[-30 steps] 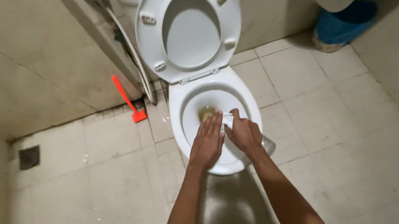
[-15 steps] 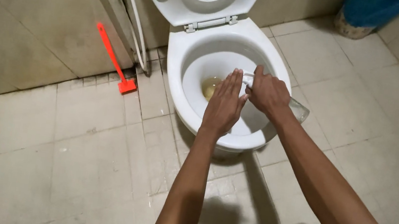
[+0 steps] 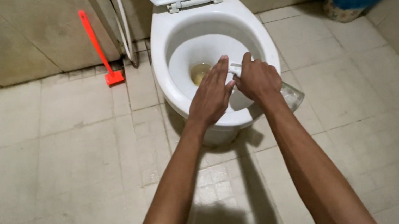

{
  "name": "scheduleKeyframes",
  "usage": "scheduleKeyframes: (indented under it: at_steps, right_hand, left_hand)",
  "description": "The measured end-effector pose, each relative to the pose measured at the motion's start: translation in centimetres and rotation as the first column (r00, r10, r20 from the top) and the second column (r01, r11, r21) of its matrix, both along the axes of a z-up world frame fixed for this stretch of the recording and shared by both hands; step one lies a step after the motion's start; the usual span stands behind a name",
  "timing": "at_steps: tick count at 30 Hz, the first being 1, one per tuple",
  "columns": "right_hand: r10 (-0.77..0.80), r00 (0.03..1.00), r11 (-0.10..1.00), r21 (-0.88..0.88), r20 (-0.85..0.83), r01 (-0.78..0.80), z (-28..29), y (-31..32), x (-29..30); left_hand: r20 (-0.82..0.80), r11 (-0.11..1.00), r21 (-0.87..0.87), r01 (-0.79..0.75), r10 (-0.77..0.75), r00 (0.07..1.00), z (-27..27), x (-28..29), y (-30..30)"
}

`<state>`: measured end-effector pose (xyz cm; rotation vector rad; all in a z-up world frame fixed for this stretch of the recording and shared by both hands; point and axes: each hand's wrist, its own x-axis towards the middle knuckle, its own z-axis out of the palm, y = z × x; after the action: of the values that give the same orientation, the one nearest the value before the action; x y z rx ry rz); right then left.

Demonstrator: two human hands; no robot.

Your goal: The person washes their hands using a handheld bidet sprayer, then uses a yellow sponge to wipe the toilet tank and seat. They continue to rinse the toilet bowl and seat with the sprayer, focusing on the rim and hinges.

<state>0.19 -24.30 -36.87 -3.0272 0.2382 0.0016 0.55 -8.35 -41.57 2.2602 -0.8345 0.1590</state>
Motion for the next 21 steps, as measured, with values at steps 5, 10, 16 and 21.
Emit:
scheduleKeyframes:
  at_steps: [5, 10, 16, 21]
  right_hand:
    - [0.057, 0.998, 0.998, 0.011, -0.008, -0.057, 0.6, 0.8, -0.2]
    - [0.049, 0.999, 0.999, 0.013, -0.002, -0.049, -0.3, -0.2, 1.1]
    - [0.139, 0.989, 0.990, 0.012, -0.042, -0.139, -0.8, -0.6, 1.5]
    - [0.195, 0.979, 0.981, -0.010, -0.061, -0.196, -1.0, -1.1, 2.7]
  left_hand:
    - [0.064, 0.998, -0.008, -0.068, 0.068, 0.996, -1.0, -0.7, -0.3]
    - [0.045, 0.995, 0.038, -0.095, 0.093, 0.995, -1.0, -0.5, -1.1]
    - [-0.020, 0.988, 0.092, -0.121, 0.124, 0.992, -0.1, -1.2, -0.9]
    - [-0.135, 0.974, 0.169, -0.153, 0.177, 0.975, 1.5, -1.5, -1.0]
